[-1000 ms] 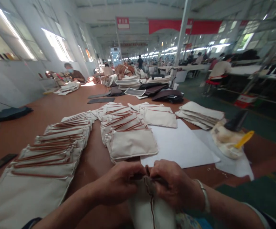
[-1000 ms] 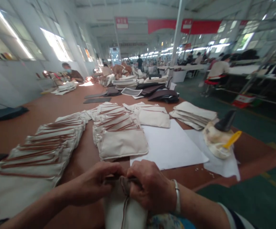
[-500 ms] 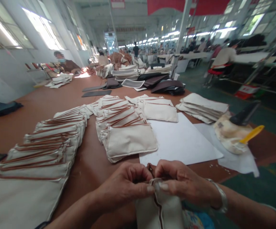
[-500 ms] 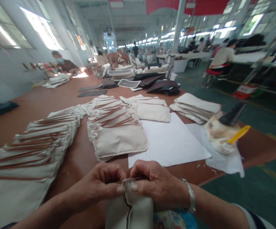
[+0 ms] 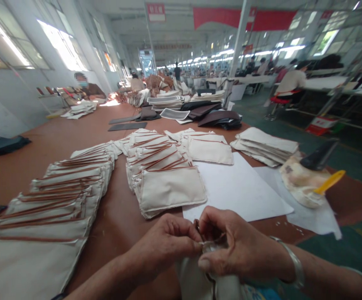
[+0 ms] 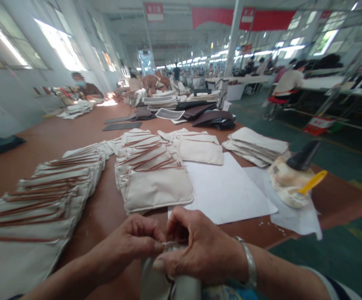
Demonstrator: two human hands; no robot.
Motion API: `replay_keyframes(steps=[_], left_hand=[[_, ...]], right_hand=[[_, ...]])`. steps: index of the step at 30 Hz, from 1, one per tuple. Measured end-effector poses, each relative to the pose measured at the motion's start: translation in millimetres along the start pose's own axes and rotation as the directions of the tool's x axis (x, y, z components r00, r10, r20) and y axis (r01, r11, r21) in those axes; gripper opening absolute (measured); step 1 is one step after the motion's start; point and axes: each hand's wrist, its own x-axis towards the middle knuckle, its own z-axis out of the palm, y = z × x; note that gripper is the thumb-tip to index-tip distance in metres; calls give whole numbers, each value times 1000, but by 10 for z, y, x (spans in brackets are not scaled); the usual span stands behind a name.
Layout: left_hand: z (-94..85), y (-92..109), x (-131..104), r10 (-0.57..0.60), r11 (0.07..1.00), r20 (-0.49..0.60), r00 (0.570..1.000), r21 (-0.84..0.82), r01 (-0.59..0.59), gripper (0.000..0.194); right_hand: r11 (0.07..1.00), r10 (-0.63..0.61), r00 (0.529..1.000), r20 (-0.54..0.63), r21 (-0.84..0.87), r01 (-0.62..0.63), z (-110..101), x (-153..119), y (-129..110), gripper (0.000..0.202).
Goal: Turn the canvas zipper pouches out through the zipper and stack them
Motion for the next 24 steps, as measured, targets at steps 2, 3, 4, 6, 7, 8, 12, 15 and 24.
replay_keyframes(steps=[2,3,4,6,7,8,12,15,24], left_hand=[[12,6,-8,0,1000,-29,1000,-1,0,9],[17,12,-15,0,1000,-46,999,-4,0,10],[22,17,-21,2,1000,-59,998,-11,-3,9],[28,24,-32,11,1000,-64,998,-23,-12,9],[29,22,-34,17,1000,-61,998,-23,-18,9],[28,17,-35,26,999,-55,998,-20,-27,9],[22,-20,-30,47,999,-51,998,-13,-48,7],[31,-27,-32,51,998,-49,997,-18,-52,7],[74,2,-47,25,1000,-44,999,-11,-26,13]], right_hand=[[1000,-10,1000,13,22,10,11,20,14,27],[999,-22,999,27,47,21,10,28,26,25],[997,-33,999,39,73,30,6,34,40,23],[994,-42,998,45,102,37,-6,38,60,21],[994,-45,998,40,100,40,-11,36,63,20],[994,-50,998,36,99,46,-13,33,60,19],[992,-71,996,47,103,66,8,21,10,22],[999,-38,999,13,6,38,26,24,-15,15],[995,-28,1000,0,97,27,-3,-11,-7,13]])
